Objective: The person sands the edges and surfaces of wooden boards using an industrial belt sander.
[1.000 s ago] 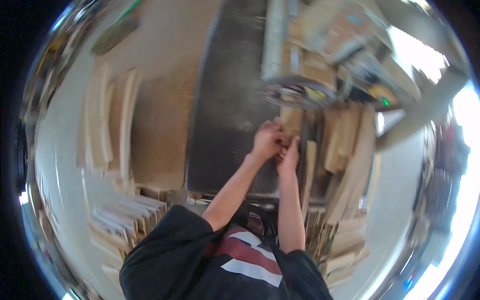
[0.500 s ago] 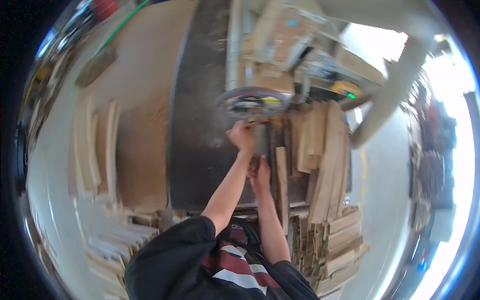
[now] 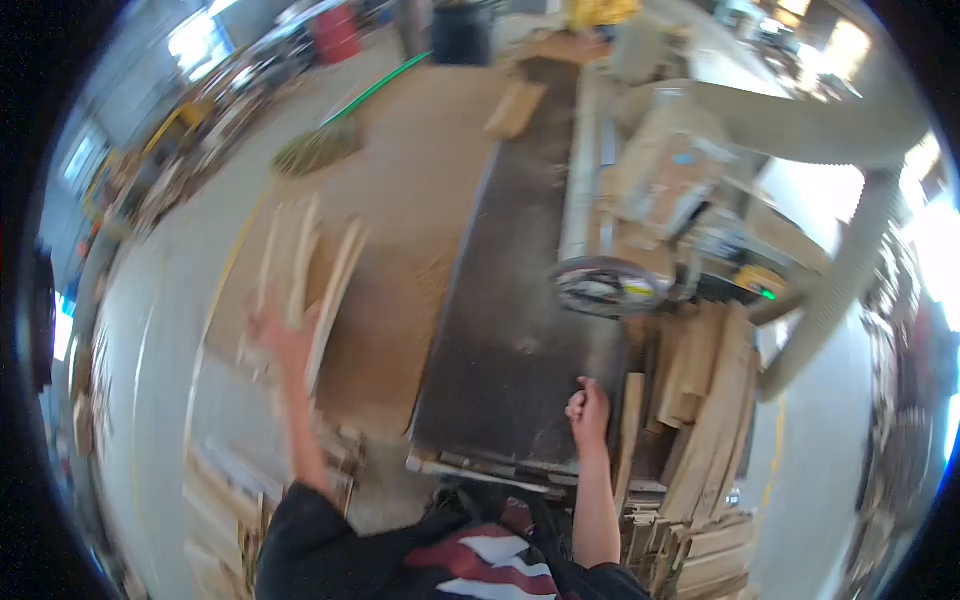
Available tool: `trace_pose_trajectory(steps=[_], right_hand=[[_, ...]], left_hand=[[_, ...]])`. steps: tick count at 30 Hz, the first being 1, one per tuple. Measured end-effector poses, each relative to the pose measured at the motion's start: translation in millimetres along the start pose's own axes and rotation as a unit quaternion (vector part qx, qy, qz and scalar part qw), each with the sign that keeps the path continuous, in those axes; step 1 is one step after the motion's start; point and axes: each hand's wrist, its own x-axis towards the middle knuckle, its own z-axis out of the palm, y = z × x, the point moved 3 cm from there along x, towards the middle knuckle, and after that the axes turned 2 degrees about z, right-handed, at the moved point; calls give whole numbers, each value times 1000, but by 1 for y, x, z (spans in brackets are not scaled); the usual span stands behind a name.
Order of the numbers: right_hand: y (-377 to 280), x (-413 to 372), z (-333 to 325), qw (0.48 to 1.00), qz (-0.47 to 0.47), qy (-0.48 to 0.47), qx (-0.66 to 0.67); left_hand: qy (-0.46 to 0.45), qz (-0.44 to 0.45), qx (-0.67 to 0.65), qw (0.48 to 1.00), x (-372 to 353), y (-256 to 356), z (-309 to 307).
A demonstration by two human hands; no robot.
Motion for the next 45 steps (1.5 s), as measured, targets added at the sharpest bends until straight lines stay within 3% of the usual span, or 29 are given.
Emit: trace_pose_trajectory(steps=[1, 3, 6, 9, 11, 13, 14, 15, 17, 19, 22, 23, 24, 25, 26, 28, 33, 35, 37, 39, 41, 45], right_hand=[[-1, -2, 2, 1000, -10, -8, -16], [-2, -5, 1, 999, -43, 7, 10], [0, -10, 6, 998, -59, -1, 2], [6, -15, 5, 995, -94, 4, 26], [12, -18, 3, 993, -109, 9, 33], [15, -24, 7, 988, -143, 5, -62], [15, -30, 10, 983, -143, 2, -119], [16, -31, 12, 982, -147, -1, -115], [20, -35, 18, 957, -129, -51, -256], [18, -52, 26, 949, -97, -83, -288], [18, -86, 32, 919, 29, -155, -362], [16, -100, 35, 881, 125, -217, -400], [22, -113, 32, 829, 216, -283, -431], [39, -111, 17, 808, 215, -330, -438], [42, -122, 16, 823, 235, -319, -407], [37, -133, 11, 834, 259, -309, -378], [51, -147, -53, 886, 296, -76, -348], [49, -151, -68, 882, 308, -30, -354], [48, -159, -76, 896, 380, 20, -229], [51, -161, -70, 909, 372, 36, -183], [56, -149, -70, 956, 280, 79, -45], [41, -124, -60, 969, 194, 147, -31]], left_hand=[[-113, -117, 80, 983, 15, 6, -26], [-245, -187, 67, 949, 8, -57, 8], [-279, -194, -66, 938, 9, -46, 5], [-236, -160, 13, 958, -15, -14, -5], [-229, -147, -63, 960, -38, 10, -14], [-240, -166, -199, 936, -75, 29, -9], [-235, -254, -379, 858, -95, 45, -10], [-220, -330, -543, 740, -115, 64, -11], [-305, -504, -562, 580, -164, 94, 2], [-316, -467, -641, 522, -216, 128, 14], [-389, -368, -603, 591, -248, 197, -3], [-425, -329, -584, 608, -252, 212, -7], [-433, -224, -514, 705, -258, 220, -5], [-432, -109, -437, 781, -262, 227, -2], [-439, -120, -424, 783, -259, 235, -11], [-377, 141, -316, 859, -238, 266, -35], [-487, 156, -369, 776, -293, 261, 21], [-473, 180, -355, 786, -301, 276, 28], [-475, 170, -376, 777, -305, 292, 34], [-474, 110, -390, 782, -304, 308, 34], [-454, 103, -408, 785, -311, 322, 41], [-430, 70, -431, 790, -306, 347, 61]])
